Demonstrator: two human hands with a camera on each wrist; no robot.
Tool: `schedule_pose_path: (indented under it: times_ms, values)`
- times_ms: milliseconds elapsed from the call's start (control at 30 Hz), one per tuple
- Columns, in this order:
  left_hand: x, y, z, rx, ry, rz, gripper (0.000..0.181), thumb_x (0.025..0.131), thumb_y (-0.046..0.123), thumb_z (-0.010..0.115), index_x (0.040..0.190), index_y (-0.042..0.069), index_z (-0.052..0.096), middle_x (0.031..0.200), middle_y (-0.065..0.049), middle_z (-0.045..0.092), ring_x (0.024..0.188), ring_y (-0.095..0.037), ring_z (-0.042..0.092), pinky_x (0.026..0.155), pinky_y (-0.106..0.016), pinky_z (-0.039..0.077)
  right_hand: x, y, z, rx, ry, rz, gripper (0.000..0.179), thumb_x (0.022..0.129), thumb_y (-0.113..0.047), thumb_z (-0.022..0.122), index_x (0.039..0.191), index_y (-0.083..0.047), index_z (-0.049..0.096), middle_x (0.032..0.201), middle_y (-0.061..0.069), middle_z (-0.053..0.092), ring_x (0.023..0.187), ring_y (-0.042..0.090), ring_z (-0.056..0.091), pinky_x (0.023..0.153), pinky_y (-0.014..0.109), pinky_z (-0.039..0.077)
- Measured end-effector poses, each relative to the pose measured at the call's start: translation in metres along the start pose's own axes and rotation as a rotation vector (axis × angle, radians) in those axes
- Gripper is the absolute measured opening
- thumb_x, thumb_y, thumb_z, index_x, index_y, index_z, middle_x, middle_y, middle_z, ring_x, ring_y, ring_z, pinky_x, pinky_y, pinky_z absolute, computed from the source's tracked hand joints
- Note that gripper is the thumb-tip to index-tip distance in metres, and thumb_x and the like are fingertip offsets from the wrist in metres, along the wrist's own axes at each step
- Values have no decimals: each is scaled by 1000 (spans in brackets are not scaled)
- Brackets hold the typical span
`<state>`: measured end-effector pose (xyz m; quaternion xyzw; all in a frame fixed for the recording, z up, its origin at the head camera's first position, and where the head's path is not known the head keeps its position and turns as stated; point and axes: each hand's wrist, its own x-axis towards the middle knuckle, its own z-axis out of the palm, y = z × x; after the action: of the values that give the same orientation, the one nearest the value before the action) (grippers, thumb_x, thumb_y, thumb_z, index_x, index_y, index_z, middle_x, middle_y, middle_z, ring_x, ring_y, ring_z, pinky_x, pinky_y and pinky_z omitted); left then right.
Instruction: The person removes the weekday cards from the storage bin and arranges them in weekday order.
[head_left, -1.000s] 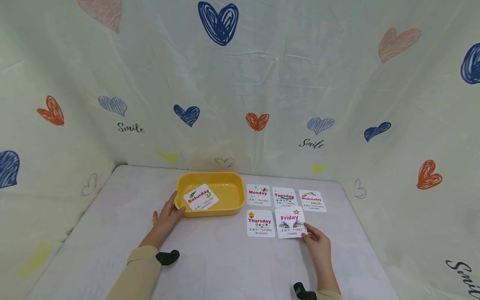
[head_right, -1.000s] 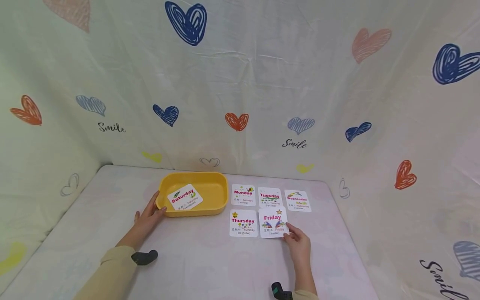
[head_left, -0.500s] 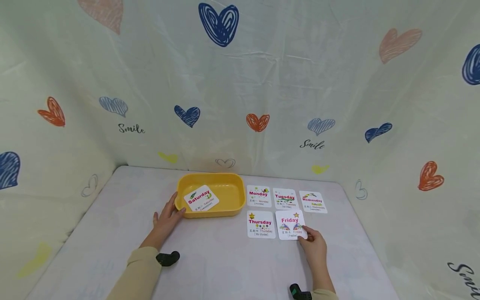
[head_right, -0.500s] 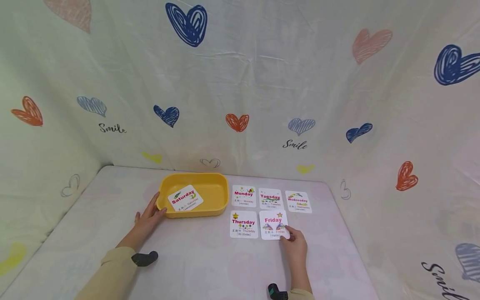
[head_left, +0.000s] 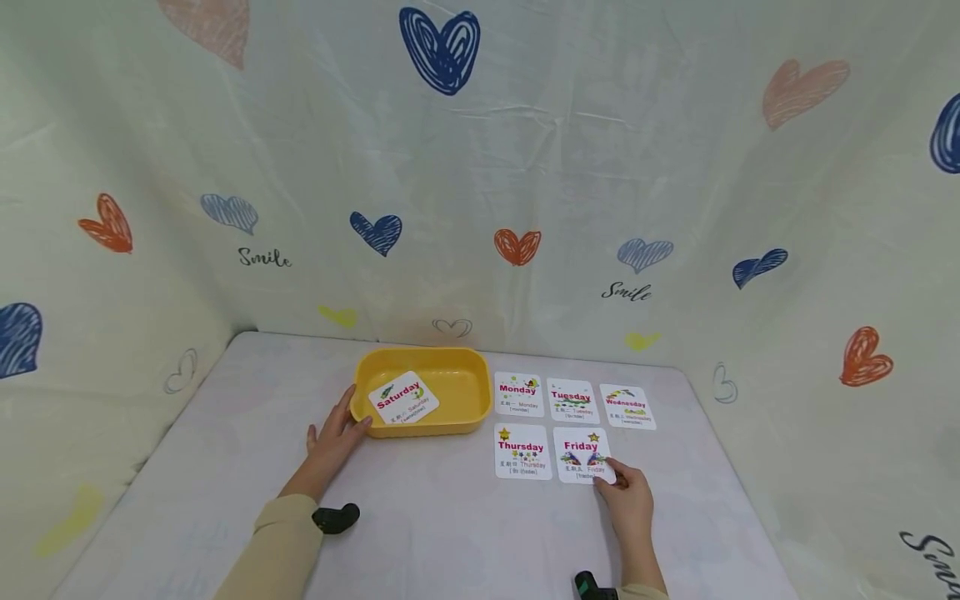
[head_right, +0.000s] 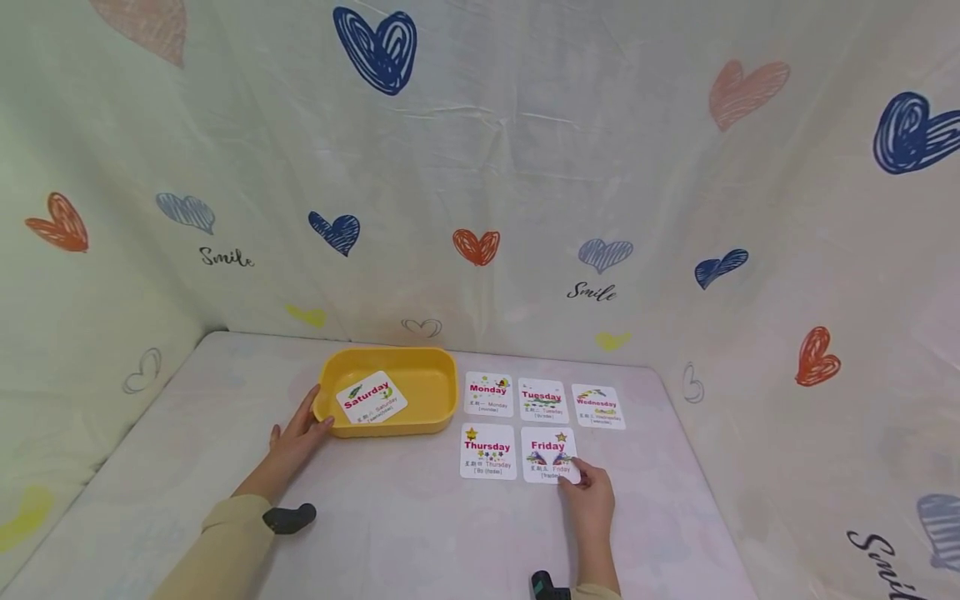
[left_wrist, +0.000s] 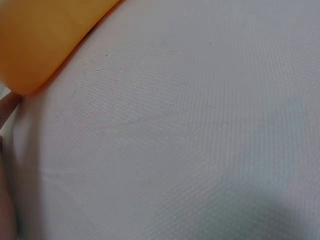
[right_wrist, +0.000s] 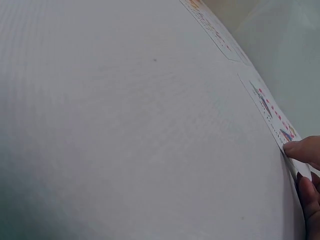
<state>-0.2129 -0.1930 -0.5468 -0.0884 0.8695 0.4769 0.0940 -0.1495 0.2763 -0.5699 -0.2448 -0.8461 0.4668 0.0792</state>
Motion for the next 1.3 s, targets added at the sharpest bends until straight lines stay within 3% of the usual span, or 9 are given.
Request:
schedule_pose_path:
  times_ms: [300,600,1300]
  values:
    - [0,0,0,-8,-3,1,82,95,51,54,158,28,7,156,-21,25,147,-38,5,107,-58,-25,0,-1,0,6,28,-6,44,85,-5,72,127,4,61,105,16,53,88,26,49,62,18,43]
    - [0,-1,0,-6,1,10,81,96,50,54,158,28,7,157,-20,24,146,-39,9,107,-58,-25,-2,-4,-2,-16,-11,12,46,87,-6,70,130,4,58,109,17,52,92,28,46,69,26,44]
    - [0,1,2,32,37,20,78,97,43,54,158,22,10,155,-22,27,145,-40,12,107,-60,-23,0,-10,-3,-42,-40,19,48,86,-1,70,130,9,56,110,22,50,93,31,45,73,35,45]
